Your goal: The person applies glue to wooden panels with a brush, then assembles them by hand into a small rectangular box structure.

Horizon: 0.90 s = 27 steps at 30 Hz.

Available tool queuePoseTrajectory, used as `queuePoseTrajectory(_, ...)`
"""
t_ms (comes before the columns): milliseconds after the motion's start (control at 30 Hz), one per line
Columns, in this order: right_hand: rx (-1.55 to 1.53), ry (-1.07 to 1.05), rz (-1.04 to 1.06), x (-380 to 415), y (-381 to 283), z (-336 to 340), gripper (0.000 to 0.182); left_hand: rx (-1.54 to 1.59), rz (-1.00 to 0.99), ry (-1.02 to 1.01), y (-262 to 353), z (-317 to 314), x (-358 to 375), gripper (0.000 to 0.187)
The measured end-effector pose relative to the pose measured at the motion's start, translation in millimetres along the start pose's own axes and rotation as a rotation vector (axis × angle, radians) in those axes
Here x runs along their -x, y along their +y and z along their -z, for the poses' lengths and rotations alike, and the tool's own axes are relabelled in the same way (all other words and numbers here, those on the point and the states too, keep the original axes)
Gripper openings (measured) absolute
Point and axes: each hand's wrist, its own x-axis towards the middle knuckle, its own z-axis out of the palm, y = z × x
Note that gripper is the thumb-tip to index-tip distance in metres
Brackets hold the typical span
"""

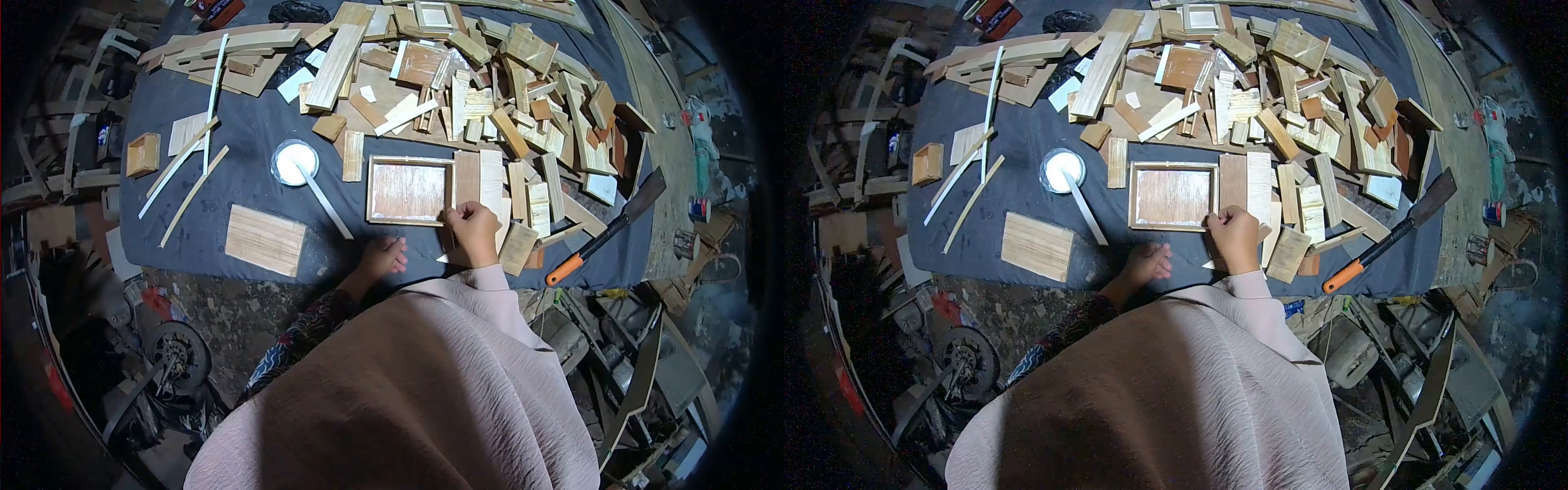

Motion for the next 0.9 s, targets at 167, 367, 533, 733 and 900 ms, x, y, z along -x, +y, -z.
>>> queuePoseTrajectory(167, -0.003, -0.025, 0.009, -1.9, 4.6, 0.4, 0.019, 0.032, -0.015, -0.002, -3.3, -0.2, -2.7, 0.035)
queuePoseTrajectory(367, 0.015, -0.017, -0.044, -10.1, 14.4, 8.0, 0.022, -0.025, -0.026, 0.009, 0.1, -0.4, 0.1, 0.034)
queuePoseTrajectory(533, -0.062, -0.101, -0.069, -8.2, 15.5, 8.9, 0.023, -0.029, -0.004, 0.005, -1.1, -0.9, -2.8, 0.034)
queuePoseTrajectory(733, -0.058, -0.088, -0.082, -2.3, 7.8, 1.8, 0.023, -0.033, -0.022, -0.007, -1.9, -0.1, -3.3, 0.034)
queuePoseTrajectory(900, -0.023, -0.030, -0.026, -1.4, 6.2, 0.7, 0.021, -0.057, -0.032, 0.007, 2.3, -0.9, 0.3, 0.034)
